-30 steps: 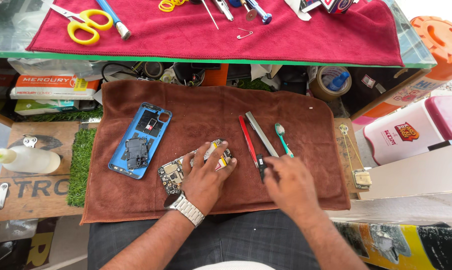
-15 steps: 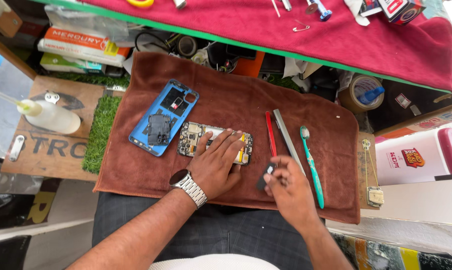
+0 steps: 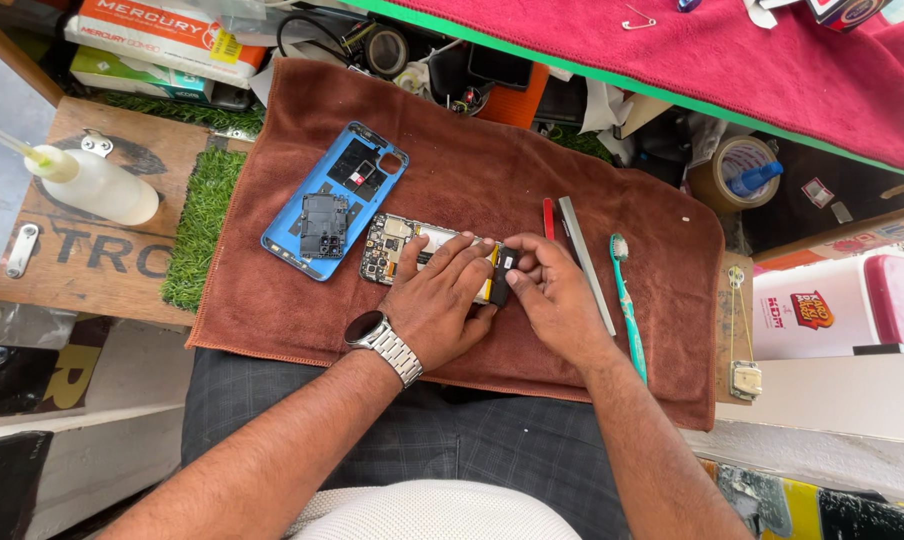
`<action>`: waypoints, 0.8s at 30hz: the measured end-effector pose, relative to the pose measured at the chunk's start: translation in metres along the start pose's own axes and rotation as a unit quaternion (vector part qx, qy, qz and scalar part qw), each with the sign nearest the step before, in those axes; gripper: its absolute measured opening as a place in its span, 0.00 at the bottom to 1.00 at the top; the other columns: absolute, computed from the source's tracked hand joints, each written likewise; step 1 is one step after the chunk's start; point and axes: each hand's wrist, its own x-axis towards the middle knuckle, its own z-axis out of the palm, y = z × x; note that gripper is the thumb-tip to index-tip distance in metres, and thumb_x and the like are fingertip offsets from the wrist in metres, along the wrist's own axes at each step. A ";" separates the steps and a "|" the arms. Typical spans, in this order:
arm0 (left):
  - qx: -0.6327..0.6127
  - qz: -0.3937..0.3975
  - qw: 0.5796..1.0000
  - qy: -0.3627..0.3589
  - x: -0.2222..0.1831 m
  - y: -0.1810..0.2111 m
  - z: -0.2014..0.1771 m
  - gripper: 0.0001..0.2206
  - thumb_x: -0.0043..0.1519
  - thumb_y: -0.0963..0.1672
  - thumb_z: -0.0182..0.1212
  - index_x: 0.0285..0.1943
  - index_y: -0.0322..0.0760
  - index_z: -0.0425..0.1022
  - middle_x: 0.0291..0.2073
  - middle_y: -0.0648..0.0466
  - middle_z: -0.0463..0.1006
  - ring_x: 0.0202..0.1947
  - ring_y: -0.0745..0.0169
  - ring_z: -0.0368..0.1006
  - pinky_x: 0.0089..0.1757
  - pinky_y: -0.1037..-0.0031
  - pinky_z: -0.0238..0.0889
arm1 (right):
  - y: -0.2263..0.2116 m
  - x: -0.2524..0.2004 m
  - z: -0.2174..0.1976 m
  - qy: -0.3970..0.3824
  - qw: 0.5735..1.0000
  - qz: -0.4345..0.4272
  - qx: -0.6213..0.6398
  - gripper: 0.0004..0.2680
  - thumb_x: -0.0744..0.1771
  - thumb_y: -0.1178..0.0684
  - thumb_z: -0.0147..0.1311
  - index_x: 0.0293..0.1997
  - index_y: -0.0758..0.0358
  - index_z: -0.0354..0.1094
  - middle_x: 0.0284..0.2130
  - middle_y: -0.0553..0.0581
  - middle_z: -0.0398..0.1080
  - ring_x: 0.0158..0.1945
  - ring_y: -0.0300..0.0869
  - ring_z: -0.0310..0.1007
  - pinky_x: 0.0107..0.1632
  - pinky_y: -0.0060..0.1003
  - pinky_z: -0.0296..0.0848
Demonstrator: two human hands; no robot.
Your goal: The person disassembles a mobile phone using a screwdriver and plastic pry tools to remove components from the chassis. They apply a liquid cleaner to the internal parts and scrub them with a toothbrush before reassembling the internal boards.
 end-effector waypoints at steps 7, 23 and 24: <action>0.026 0.014 1.000 -0.002 -0.002 0.000 0.003 0.18 0.59 0.50 0.62 0.58 0.49 0.71 0.67 0.52 0.67 0.71 0.57 0.57 0.64 0.46 0.35 | -0.017 0.003 -0.001 0.000 0.994 0.012 -0.111 0.15 0.65 0.63 0.59 0.59 0.60 0.71 0.46 0.54 0.68 0.36 0.33 0.69 0.43 0.27 0.75; -0.014 -0.132 0.989 -0.068 0.040 0.016 -0.015 0.34 0.47 0.47 0.73 0.65 0.42 0.67 0.60 0.51 0.68 0.66 0.50 0.57 0.59 0.39 0.38 | -0.003 0.005 0.006 0.053 0.992 0.079 -0.078 0.17 0.63 0.61 0.62 0.58 0.64 0.68 0.42 0.52 0.67 0.31 0.28 0.66 0.36 0.24 0.74; 0.004 -0.140 0.986 -0.090 0.048 0.015 -0.019 0.35 0.45 0.48 0.75 0.64 0.42 0.67 0.58 0.51 0.69 0.65 0.48 0.57 0.60 0.39 0.38 | -0.003 0.004 0.007 0.058 0.994 0.065 -0.064 0.18 0.63 0.61 0.62 0.58 0.65 0.67 0.42 0.52 0.67 0.31 0.28 0.66 0.36 0.24 0.73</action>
